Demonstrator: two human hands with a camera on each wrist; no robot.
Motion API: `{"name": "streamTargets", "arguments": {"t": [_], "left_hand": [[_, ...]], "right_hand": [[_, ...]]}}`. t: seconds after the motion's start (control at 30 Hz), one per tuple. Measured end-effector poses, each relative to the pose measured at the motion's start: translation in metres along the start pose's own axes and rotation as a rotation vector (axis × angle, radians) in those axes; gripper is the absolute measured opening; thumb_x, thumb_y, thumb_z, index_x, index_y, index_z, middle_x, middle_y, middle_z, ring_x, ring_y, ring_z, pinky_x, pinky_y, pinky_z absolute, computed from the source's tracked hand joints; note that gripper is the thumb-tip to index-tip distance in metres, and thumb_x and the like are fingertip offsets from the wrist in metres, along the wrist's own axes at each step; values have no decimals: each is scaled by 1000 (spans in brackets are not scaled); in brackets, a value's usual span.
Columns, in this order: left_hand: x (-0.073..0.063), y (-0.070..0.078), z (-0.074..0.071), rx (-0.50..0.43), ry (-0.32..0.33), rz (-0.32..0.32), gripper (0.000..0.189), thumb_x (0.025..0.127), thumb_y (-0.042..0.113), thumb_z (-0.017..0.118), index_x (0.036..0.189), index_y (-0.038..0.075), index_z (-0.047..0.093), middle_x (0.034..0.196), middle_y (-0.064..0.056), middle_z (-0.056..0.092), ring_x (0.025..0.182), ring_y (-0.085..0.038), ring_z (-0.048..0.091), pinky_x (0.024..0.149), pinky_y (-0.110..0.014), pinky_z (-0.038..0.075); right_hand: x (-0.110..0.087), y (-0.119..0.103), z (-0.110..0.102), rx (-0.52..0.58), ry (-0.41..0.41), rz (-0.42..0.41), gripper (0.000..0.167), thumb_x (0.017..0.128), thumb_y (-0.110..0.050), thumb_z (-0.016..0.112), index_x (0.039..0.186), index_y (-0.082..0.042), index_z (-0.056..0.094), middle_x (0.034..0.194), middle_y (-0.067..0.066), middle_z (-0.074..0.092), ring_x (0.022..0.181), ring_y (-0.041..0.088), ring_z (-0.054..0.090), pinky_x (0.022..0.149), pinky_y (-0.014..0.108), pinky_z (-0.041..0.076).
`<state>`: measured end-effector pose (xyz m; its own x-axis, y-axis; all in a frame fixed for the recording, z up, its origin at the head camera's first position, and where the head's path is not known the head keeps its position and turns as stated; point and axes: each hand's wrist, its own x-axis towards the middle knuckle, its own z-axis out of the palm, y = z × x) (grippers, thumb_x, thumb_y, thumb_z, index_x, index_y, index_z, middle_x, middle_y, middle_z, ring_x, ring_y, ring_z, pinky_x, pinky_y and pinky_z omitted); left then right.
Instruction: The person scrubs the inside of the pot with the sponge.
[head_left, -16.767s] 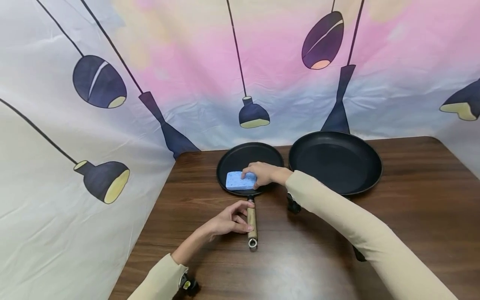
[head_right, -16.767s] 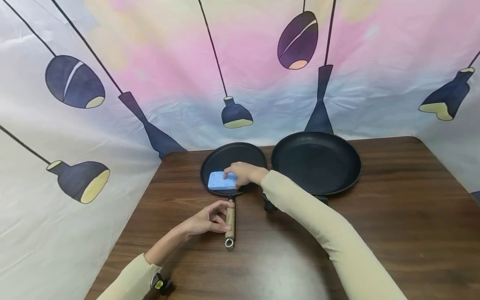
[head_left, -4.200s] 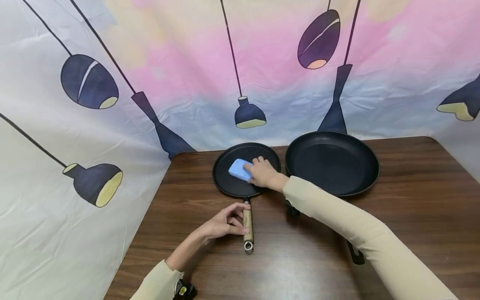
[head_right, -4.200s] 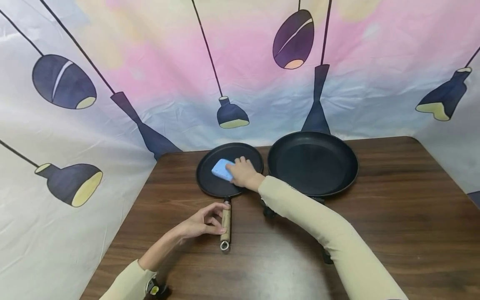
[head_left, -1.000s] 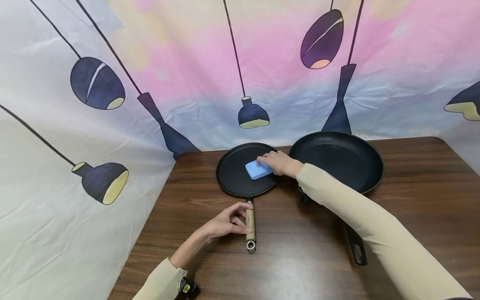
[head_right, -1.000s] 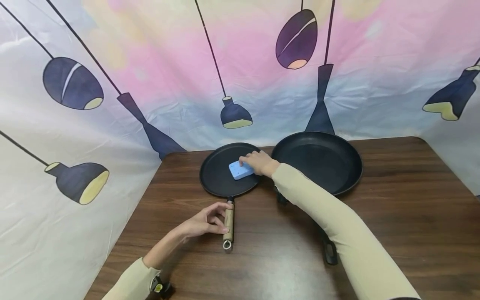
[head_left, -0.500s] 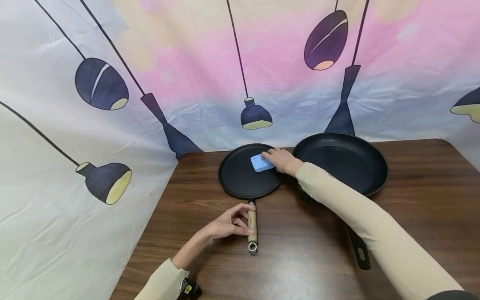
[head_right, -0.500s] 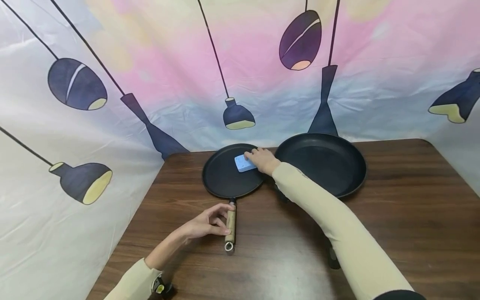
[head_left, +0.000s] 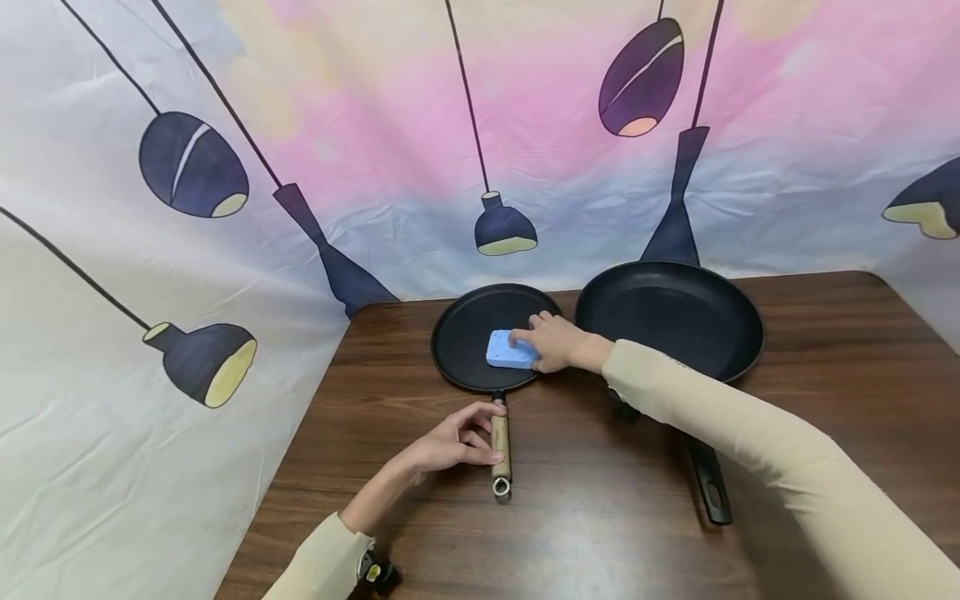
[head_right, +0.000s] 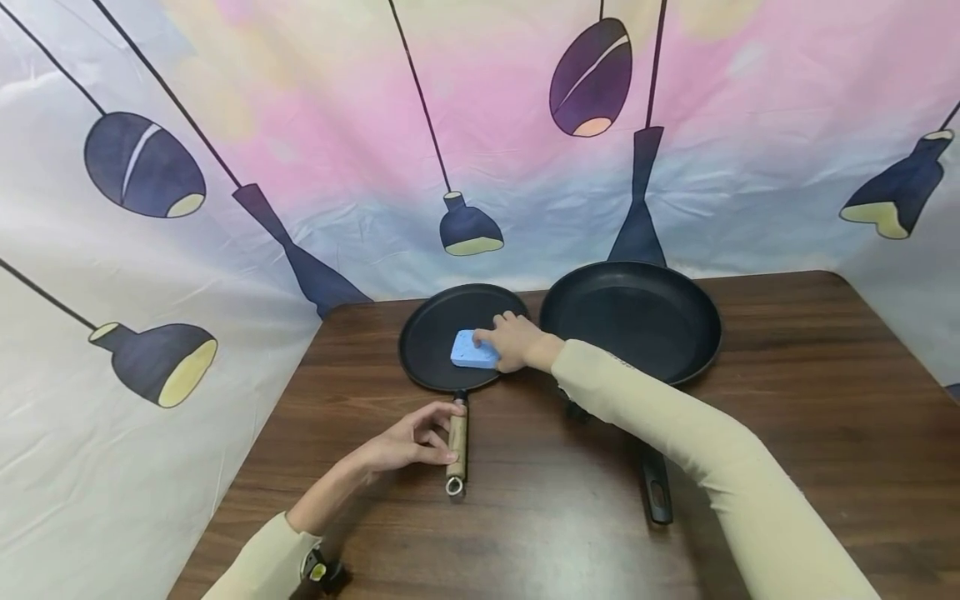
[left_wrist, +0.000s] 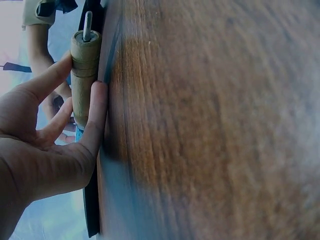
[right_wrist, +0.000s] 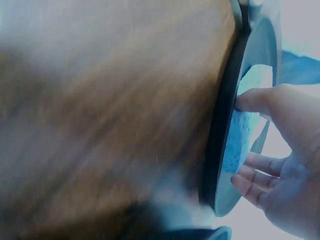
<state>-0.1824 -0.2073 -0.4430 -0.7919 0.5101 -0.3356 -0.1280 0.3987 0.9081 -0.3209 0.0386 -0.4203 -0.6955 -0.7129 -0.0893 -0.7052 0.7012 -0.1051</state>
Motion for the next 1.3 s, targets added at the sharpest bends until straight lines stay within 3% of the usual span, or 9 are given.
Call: {"name": "streamTargets", "arguments": {"t": [0.17,0.33,0.53,0.73,0.93,1.1,1.3], "left_hand": [[-1,-1,-1,6,0,-16,62,91,13,79,145,14,50,130,-16,45,94,-14,69,84,-28,50],[1,0,0,3,-1,-9,61,91,14,79,145,15,50,131,-16,46,94,-14,69,84,-28,50],[3,-3,2,-8,-16,-1,62,91,12,78,146,13,50,130,-16,46,93,-13,69,85,-27,50],[1,-1,0,-12,-6,4,61,90,12,79,145,14,51,129,-15,46,92,-13,69,84,-28,50],[-1,-1,-1,-11,-5,-5,62,90,11,79,145,13,51,127,-14,45,92,-13,69,83,-28,50],[-2,-1,-1,3,8,0,61,90,11,79,144,14,51,127,-15,46,92,-13,69,83,-28,50],[0,-1,-1,-4,6,1,62,90,12,79,146,14,51,129,-14,45,93,-13,69,84,-27,51]], "right_hand": [[7,-22,9,90,55,-18,44,96,-36,73,135,-23,57,119,20,59,106,34,52,89,48,49],[22,-43,20,100,161,-10,45,97,-38,72,137,-22,61,120,22,62,109,36,55,92,48,52],[35,-55,20,100,128,-38,43,97,-39,71,137,-24,60,125,19,60,113,37,54,93,47,53],[26,-43,5,93,10,-82,47,97,-37,71,140,-26,56,133,15,56,120,35,51,99,48,49],[9,-22,-7,92,-94,-119,40,96,-22,74,132,-27,58,138,12,55,124,34,49,102,49,47],[0,-5,-16,105,-115,-101,40,96,-11,72,130,-28,60,144,12,52,127,34,46,104,50,44],[-9,7,-27,-10,-57,-105,41,93,-5,74,127,-26,64,139,15,55,123,36,48,104,52,44]]}}
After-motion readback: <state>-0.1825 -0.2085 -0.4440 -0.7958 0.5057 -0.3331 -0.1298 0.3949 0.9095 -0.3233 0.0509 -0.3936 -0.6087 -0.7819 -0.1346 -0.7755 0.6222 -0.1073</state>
